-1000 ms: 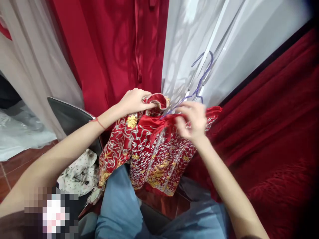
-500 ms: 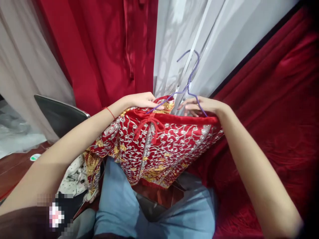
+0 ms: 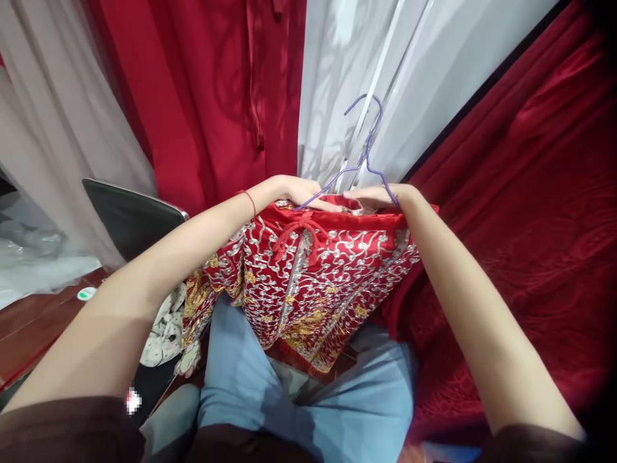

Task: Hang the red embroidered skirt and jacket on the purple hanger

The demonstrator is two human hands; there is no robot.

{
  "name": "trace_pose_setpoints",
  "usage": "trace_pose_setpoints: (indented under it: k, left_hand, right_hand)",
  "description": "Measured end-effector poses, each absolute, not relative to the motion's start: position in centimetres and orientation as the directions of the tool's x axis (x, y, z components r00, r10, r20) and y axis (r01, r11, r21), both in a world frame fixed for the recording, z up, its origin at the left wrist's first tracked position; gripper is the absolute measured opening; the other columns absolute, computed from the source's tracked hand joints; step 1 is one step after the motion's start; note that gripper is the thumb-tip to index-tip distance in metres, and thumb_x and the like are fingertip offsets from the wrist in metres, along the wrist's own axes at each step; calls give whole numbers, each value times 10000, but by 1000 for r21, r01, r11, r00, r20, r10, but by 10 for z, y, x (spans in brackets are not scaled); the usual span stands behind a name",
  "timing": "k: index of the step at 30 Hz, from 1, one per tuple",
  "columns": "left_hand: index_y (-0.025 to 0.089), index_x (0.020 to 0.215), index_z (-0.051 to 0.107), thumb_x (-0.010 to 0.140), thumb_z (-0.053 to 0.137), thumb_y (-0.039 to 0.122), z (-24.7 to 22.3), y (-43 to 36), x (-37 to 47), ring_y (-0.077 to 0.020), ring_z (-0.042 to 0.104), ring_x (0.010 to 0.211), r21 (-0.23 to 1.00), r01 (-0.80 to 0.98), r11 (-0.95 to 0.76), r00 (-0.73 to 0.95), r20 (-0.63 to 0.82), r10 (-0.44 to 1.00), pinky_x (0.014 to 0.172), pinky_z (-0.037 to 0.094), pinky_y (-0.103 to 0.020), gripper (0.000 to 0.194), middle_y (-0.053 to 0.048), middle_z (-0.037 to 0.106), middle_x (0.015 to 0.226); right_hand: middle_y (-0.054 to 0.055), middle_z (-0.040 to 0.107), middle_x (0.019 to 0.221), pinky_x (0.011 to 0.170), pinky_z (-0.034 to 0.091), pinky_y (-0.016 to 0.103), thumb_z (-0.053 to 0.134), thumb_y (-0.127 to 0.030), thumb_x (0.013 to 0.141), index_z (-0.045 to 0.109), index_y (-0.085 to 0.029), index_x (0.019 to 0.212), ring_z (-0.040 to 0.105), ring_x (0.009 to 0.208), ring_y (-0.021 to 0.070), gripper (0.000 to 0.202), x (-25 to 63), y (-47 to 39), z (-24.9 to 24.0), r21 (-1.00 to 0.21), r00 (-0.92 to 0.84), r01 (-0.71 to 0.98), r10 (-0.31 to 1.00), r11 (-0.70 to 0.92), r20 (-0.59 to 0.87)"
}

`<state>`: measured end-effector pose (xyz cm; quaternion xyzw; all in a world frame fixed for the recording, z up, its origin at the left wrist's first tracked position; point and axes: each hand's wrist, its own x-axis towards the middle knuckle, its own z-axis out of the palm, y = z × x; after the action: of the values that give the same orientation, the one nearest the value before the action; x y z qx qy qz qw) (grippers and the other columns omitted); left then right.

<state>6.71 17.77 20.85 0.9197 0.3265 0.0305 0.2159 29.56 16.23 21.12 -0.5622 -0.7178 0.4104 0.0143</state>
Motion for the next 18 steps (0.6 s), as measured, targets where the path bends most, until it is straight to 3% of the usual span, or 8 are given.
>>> trace_pose_setpoints:
  k: [3, 5, 8, 12, 15, 18]
  left_hand:
    - [172, 636, 709, 682, 667, 591, 210, 176, 59, -136, 506, 580, 421, 567, -708, 779, 8, 628, 597, 405, -270, 424, -12, 600, 602]
    - [169, 609, 698, 657, 690, 547, 210, 176, 53, -134, 503, 551, 453, 555, -697, 764, 55, 643, 572, 390, -273, 381, -13, 585, 573]
    - [162, 580, 693, 646, 703, 484, 208, 174, 47, -136, 501, 516, 516, 523, -678, 748, 103, 655, 550, 382, -282, 328, -21, 568, 530]
    - [167, 625, 723, 660, 669, 409, 206, 169, 40, -138, 527, 513, 558, 506, -657, 771, 48, 635, 549, 407, -281, 251, -33, 620, 559]
    - [169, 758, 763, 655, 622, 335, 209, 164, 31, -165, 607, 623, 479, 611, -631, 736, -48, 675, 615, 456, -284, 241, -43, 711, 719]
    - [171, 976, 771, 665, 626, 306, 213, 159, 23, -238, 670, 838, 227, 811, -539, 556, -11, 831, 759, 494, -321, 369, -77, 749, 952]
  right_hand:
    - [78, 686, 648, 575, 558, 313, 743, -626, 670, 677, -176, 730, 659, 629, 205, 458, 293, 158, 212, -573, -304, 818, 807, -53, -507]
    - [46, 642, 575, 546, 536, 299, 785, -510, 662, 648, -181, 655, 616, 550, 173, 356, 290, 156, 212, -572, -283, 820, 845, -33, -454]
    - [9, 620, 553, 533, 504, 260, 751, -351, 717, 652, -168, 654, 568, 489, 121, 217, 287, 152, 213, -590, -272, 807, 894, 10, -357]
    - [51, 716, 704, 620, 525, 270, 665, -145, 727, 710, -131, 727, 643, 581, 142, 47, 290, 144, 216, -477, -138, 871, 873, -118, -468]
    - [63, 735, 735, 669, 546, 322, 722, -193, 708, 718, -155, 734, 646, 607, 180, 46, 298, 138, 216, -512, -149, 857, 923, -58, -354]
    - [67, 734, 756, 751, 546, 359, 762, -359, 700, 726, -169, 789, 662, 694, 221, 213, 300, 139, 214, -615, -267, 778, 954, 128, -139]
